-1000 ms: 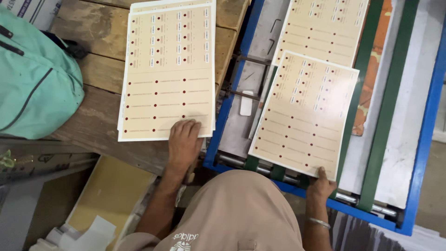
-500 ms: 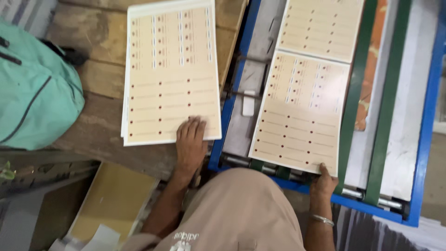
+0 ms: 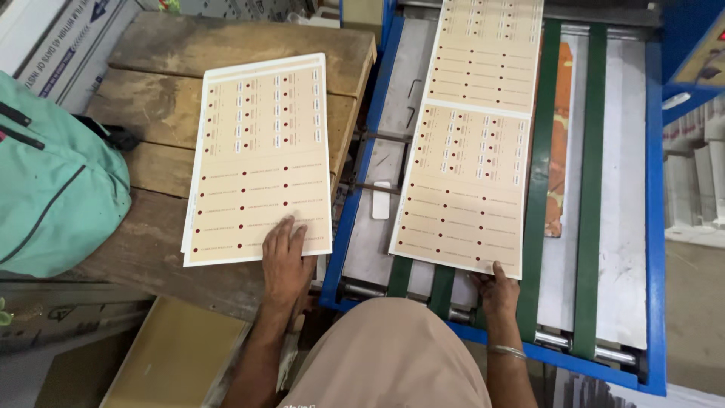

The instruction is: The person repeatedly picks up sheets of paper from a wooden table and places them onto a moving conveyor belt. The sheets are fed into a blue and green machine, likely for processing or cutting. The person maintains a steady rhythm, handling the papers one at a time throughout the clip.

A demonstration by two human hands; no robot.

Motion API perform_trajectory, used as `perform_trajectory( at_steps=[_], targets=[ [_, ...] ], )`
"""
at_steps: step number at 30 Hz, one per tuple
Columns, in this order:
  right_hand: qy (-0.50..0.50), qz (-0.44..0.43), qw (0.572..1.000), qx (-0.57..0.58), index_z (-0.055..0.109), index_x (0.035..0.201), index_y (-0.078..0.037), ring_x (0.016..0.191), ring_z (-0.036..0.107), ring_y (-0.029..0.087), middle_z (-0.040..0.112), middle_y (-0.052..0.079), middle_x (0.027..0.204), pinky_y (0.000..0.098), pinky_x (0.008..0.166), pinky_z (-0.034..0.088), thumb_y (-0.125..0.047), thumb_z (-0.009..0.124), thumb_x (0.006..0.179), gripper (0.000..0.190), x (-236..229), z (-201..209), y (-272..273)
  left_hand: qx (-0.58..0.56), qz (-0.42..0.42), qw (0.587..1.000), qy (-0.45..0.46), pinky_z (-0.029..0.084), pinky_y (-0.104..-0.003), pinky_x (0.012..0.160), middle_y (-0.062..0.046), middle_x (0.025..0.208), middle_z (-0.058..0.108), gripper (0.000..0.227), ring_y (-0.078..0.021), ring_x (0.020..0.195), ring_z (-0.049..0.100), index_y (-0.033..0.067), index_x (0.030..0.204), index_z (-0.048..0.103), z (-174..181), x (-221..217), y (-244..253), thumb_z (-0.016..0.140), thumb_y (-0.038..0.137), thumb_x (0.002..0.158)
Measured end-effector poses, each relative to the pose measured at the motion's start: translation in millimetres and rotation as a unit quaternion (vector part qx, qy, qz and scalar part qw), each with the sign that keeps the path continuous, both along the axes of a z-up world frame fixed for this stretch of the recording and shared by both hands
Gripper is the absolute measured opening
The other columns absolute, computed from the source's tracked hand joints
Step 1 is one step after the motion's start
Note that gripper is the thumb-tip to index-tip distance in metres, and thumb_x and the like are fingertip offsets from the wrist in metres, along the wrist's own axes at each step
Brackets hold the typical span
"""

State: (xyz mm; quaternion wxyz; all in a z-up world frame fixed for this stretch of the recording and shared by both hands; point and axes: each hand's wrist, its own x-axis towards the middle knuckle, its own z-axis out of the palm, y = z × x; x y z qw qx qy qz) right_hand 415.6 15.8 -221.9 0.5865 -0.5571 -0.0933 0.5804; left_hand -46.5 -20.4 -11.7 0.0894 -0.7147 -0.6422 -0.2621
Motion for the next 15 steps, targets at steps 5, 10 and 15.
perform_trajectory(
  at_steps=[5,10,15],
  targets=[
    [0.019,0.013,0.999,-0.045,0.042,0.134,0.008,0.104,0.069,0.041,0.062,0.025,0.116,0.0522,0.089,0.063,-0.02,0.061,0.103,0.046,1.8,2.3,4.6,0.007,-0.002,1.0,0.01,0.041,-0.053,0.112,-0.021,0.132,0.064,0.047,-0.0373,0.128,0.057,0.0012,0.125,0.066,-11.8,-1.6,-0.1,0.076,0.02,0.083],
    [0.05,0.017,0.998,-0.017,0.045,0.131,0.011,0.105,0.068,0.041,0.063,0.029,0.118,0.0529,0.09,0.063,-0.019,0.06,0.102,0.044,-4.2,-1.5,-5.3,0.002,0.005,1.0,0.011,0.044,-0.051,0.109,-0.016,0.128,0.067,0.047,-0.0341,0.124,0.059,0.0042,0.122,0.068,-17.4,-4.5,-1.9,0.077,0.017,0.077],
    [0.062,0.026,0.997,-0.036,0.048,0.128,0.008,0.108,0.068,0.04,0.064,0.028,0.119,0.0509,0.094,0.06,-0.019,0.059,0.101,0.04,-15.7,11.0,-17.1,0.012,0.002,1.0,0.012,0.044,-0.051,0.108,-0.015,0.127,0.066,0.048,-0.0337,0.124,0.059,0.0044,0.122,0.068,-19.2,-5.6,-1.2,0.078,0.015,0.076]
  ],
)
